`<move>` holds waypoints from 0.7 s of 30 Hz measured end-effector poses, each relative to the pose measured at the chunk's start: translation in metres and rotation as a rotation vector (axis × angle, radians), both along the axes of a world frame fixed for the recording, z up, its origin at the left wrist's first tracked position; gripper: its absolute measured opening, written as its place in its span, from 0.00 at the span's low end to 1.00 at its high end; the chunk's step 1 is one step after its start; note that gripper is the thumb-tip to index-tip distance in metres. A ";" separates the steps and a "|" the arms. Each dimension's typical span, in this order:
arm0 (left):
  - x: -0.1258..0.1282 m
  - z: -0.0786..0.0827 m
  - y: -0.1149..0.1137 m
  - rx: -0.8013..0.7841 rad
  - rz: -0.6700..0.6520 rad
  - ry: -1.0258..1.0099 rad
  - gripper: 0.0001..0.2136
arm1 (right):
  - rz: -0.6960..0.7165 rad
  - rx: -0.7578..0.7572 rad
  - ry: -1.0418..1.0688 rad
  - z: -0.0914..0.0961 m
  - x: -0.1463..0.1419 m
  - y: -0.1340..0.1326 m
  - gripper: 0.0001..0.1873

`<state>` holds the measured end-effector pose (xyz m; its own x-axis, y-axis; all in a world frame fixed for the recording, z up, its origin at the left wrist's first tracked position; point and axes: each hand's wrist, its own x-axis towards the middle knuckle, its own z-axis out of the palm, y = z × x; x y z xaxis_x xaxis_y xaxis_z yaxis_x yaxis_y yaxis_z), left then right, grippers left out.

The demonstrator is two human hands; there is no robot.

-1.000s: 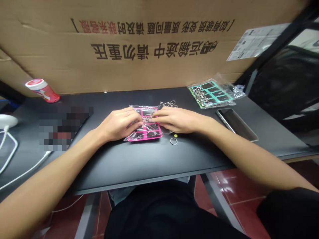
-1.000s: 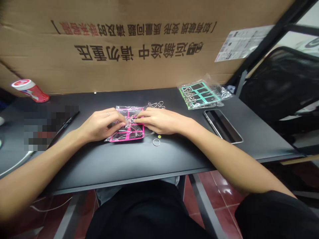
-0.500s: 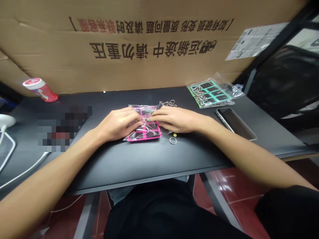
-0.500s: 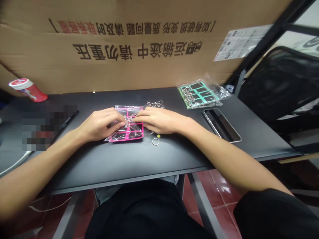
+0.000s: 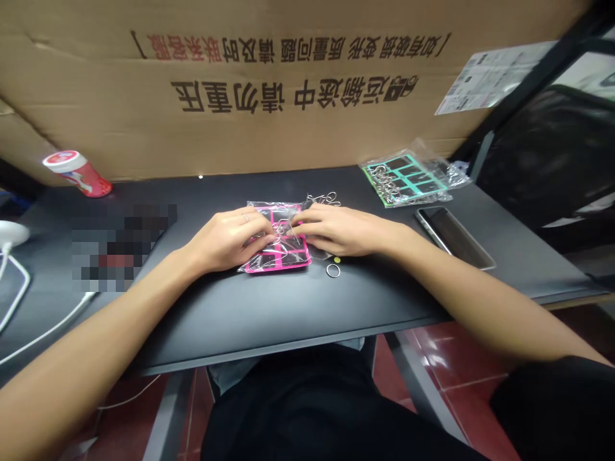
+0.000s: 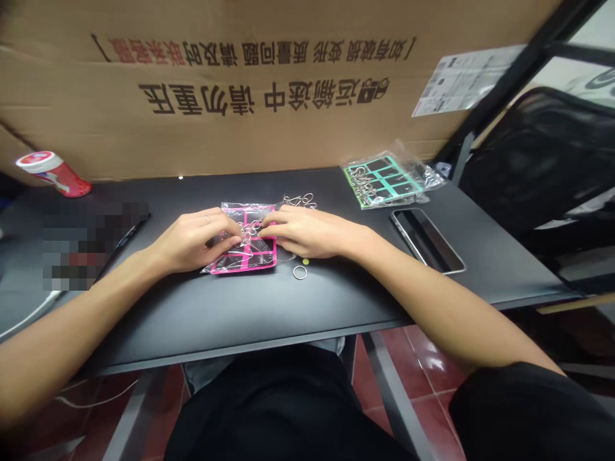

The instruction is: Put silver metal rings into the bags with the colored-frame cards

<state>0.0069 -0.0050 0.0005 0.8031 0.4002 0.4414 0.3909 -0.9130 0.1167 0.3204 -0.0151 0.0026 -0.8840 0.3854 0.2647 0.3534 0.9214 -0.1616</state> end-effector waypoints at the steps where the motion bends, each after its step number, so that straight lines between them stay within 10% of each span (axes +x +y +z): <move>1: 0.000 0.000 0.000 -0.003 0.000 -0.002 0.08 | 0.001 -0.001 0.002 0.000 0.000 0.000 0.21; 21: 0.001 0.001 -0.001 -0.014 -0.009 0.022 0.08 | 0.005 -0.004 0.014 -0.002 0.001 0.001 0.20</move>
